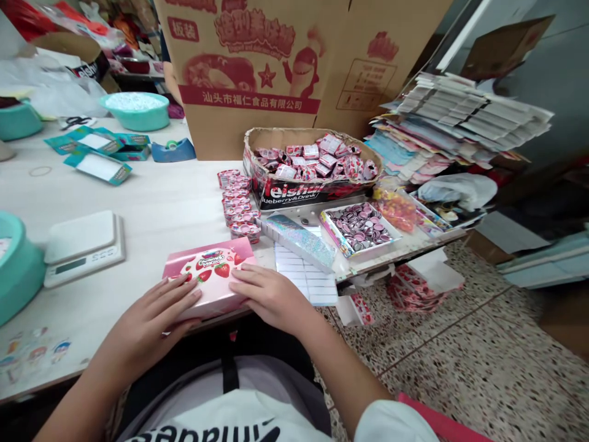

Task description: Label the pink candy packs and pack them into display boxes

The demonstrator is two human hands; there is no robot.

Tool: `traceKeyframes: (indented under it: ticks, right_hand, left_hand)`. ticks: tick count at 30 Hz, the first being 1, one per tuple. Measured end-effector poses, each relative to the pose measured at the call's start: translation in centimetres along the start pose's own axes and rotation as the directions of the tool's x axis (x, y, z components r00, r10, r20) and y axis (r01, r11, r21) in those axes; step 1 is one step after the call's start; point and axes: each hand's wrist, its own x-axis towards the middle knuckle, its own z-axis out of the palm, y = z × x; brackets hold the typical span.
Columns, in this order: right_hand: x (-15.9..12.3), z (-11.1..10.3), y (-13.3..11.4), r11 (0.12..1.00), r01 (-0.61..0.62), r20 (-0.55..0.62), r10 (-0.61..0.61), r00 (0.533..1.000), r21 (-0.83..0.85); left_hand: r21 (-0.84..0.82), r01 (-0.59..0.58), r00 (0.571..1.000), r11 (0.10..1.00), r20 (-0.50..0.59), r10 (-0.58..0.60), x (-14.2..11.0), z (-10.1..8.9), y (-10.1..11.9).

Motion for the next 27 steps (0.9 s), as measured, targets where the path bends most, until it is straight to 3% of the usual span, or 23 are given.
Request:
traceKeyframes:
  ticks: [5,10,14,19,27]
  right_hand:
    - [-1.2,-0.6,0.5,0.997,-0.082,0.044,0.081,0.996,0.016]
    - [-1.6,-0.9,0.4,0.997,-0.057,-0.117,0.062,0.991,0.046]
    - [-1.8,-0.2,0.4,0.996,-0.073,-0.207,0.082,0.975,0.052]
    - [-2.1,0.0,0.4,0.995,-0.094,-0.173,0.098,0.98,0.033]
    - [-2.4,-0.1,0.3,0.994,-0.106,-0.106,0.106,0.989,0.012]
  left_hand:
    - [-0.056,0.019,0.999,0.998,-0.041,-0.021,-0.4,0.4,0.2]
    - [-0.195,0.092,0.983,0.977,-0.137,-0.12,0.2,0.0,0.4]
    - [-0.233,0.091,0.978,0.968,-0.16,-0.131,0.5,-0.3,0.3]
    - [-0.271,0.124,0.98,0.955,-0.118,-0.16,0.2,-0.2,0.1]
    - [-0.226,0.068,0.992,0.972,-0.086,-0.089,-0.8,0.2,-0.2]
